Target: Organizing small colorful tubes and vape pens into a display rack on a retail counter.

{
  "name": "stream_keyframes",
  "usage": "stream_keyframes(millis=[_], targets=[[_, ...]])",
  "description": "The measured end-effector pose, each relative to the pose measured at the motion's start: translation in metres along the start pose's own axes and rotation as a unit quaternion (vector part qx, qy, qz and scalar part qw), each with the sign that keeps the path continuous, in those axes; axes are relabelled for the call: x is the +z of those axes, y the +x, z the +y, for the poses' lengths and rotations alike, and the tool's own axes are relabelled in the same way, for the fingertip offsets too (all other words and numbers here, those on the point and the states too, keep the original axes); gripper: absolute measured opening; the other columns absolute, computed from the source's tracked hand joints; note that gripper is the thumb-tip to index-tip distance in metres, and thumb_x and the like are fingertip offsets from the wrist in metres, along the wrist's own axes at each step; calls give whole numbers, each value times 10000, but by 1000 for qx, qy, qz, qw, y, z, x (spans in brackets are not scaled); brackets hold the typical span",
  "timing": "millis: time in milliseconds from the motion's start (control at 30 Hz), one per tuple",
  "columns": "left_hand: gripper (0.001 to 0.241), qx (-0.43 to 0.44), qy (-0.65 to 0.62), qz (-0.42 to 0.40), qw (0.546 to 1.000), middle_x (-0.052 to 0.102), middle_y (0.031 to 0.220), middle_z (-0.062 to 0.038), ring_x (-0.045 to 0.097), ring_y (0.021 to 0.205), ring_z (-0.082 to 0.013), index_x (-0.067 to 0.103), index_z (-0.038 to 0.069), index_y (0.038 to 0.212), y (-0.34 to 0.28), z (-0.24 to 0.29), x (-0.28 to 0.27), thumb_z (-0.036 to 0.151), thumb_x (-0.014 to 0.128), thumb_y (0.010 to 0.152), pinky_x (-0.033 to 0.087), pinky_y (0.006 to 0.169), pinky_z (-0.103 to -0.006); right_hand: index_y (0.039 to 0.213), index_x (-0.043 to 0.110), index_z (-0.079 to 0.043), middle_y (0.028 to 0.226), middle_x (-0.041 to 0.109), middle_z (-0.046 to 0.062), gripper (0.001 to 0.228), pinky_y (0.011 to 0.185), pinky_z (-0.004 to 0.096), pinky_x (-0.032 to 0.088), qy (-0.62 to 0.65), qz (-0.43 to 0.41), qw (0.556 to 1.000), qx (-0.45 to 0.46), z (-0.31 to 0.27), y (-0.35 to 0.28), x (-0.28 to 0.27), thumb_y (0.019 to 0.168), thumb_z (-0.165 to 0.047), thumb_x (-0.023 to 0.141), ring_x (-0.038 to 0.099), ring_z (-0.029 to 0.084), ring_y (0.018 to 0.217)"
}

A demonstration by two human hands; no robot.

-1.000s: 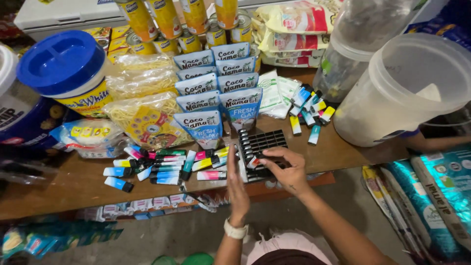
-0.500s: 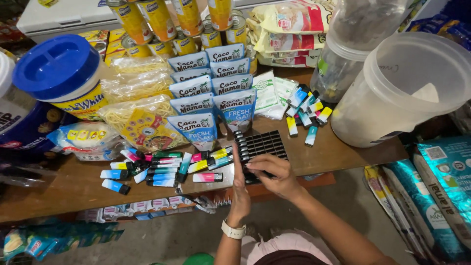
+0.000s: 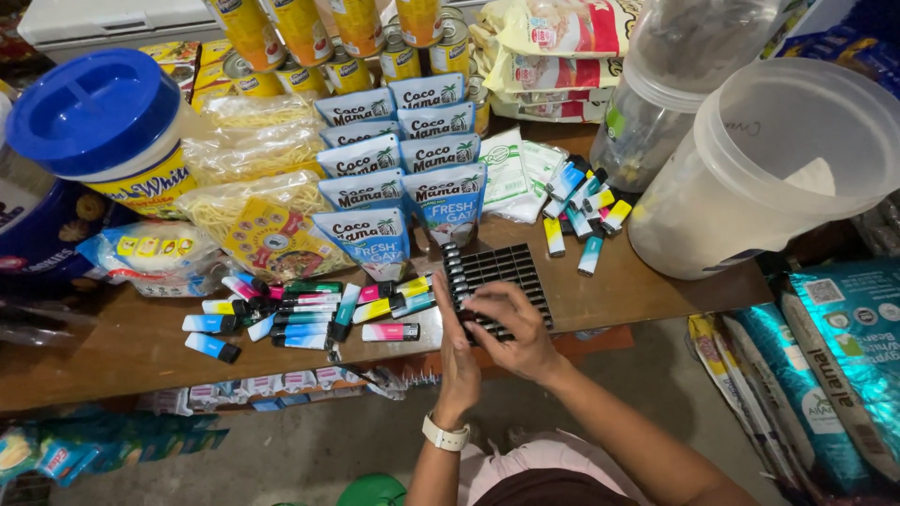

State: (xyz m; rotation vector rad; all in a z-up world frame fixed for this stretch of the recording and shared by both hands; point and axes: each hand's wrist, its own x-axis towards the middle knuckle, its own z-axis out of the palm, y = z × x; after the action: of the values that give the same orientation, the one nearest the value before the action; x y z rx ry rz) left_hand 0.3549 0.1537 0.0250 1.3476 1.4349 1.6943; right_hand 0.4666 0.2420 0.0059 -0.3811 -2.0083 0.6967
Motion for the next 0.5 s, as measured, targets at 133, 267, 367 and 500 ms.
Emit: stream_keyframes(millis=[133,267,367,500], targets=[[1123,3,1,0,1000,-29,1762,-205,21,1642,-371,-73,63,1651,0,-1,0,890,108,913,93,1309,-493,1427,553,-69,1392,586,183,506,1056,426,534,-22,5,1000,9,-22,16,-9,970,-239,692,626,331,1264],[1132,-8,-1,-8,1000,-4,1761,-205,48,1639,-370,-52,59,1652,1,6,1,894,128,909,114,1303,-487,1587,306,23,1561,446,293,713,1146,489,429,0,-88,991,102,-33,23,-15,1071,-430,499,501,433,1412],[1149,-14,-5,-4,1000,-8,1761,-204,35,1635,-367,-39,55,1655,1,4,1,901,143,899,95,1299,-488,1607,264,27,1576,435,293,754,1154,482,420,9,-121,983,138,-31,24,-20,1079,-475,460,490,427,1431],[1128,6,14,41,999,21,1758,-209,56,1633,-365,7,46,1655,-4,13,-2,884,175,920,89,1306,-498,1571,366,16,1552,485,281,719,1173,470,423,-36,-70,988,130,-15,17,-38,1081,-503,441,515,403,1426]])
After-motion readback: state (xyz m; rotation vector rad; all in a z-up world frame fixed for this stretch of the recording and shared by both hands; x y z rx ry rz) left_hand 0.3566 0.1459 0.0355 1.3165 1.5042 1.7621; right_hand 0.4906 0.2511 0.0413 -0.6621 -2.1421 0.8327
